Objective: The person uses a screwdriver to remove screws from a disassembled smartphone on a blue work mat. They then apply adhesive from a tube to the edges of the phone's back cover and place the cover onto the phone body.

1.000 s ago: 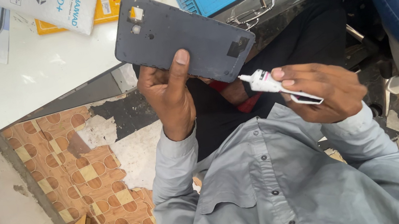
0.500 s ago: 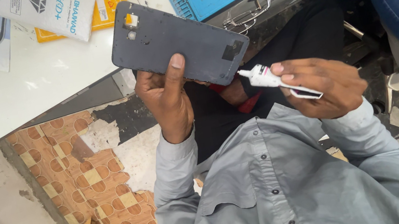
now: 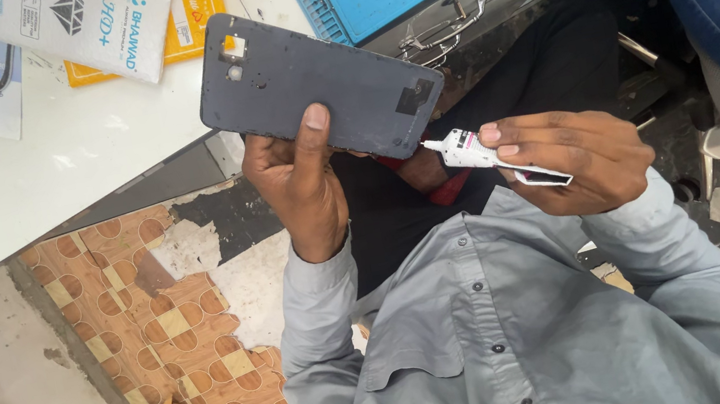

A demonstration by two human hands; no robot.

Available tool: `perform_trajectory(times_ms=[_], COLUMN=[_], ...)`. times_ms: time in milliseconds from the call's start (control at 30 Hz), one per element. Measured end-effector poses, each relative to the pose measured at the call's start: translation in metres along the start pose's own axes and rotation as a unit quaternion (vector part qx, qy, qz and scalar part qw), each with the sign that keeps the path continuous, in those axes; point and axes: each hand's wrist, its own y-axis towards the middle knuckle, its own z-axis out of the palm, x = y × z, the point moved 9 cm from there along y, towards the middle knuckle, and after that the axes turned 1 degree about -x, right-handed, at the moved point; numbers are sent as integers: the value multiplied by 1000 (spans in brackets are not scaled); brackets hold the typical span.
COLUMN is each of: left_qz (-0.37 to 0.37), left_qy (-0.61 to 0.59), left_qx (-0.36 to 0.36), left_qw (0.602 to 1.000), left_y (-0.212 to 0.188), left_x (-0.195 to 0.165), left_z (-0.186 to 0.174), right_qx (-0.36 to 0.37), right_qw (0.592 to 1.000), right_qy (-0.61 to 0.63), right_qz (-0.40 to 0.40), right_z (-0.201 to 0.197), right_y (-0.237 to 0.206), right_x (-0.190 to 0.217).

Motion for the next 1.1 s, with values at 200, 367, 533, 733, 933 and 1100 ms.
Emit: perform_trajectory(times_ms=[200,367,533,733,933,1100], left_qz=[5,8,-7,14,-2,0], left_qy=[2,0,0,6,7,11], left_qx=[-6,-10,-10,-8,-9,-7], left_qw=[1000,1000,1000,1000,1000,1000], left_y=[-1,-1,-3,-2,-2,-1], left_x=[2,2,5,3,2,0], left_z=[-4,-6,-7,-10,-7,-3], right_qx=[8,13,-22,-32,-29,-30], right_qw=[999,1000,998,998,998,996], right_qy=[-11,3,-14,-26,-27,-56], right_qz=[34,17,48,57,49,62], right_z=[0,3,-4,-9,-7,-9], right_y=[1,1,-2,-5,-6,-9], right_x=[-5,-1,-10,-14,-16,-21])
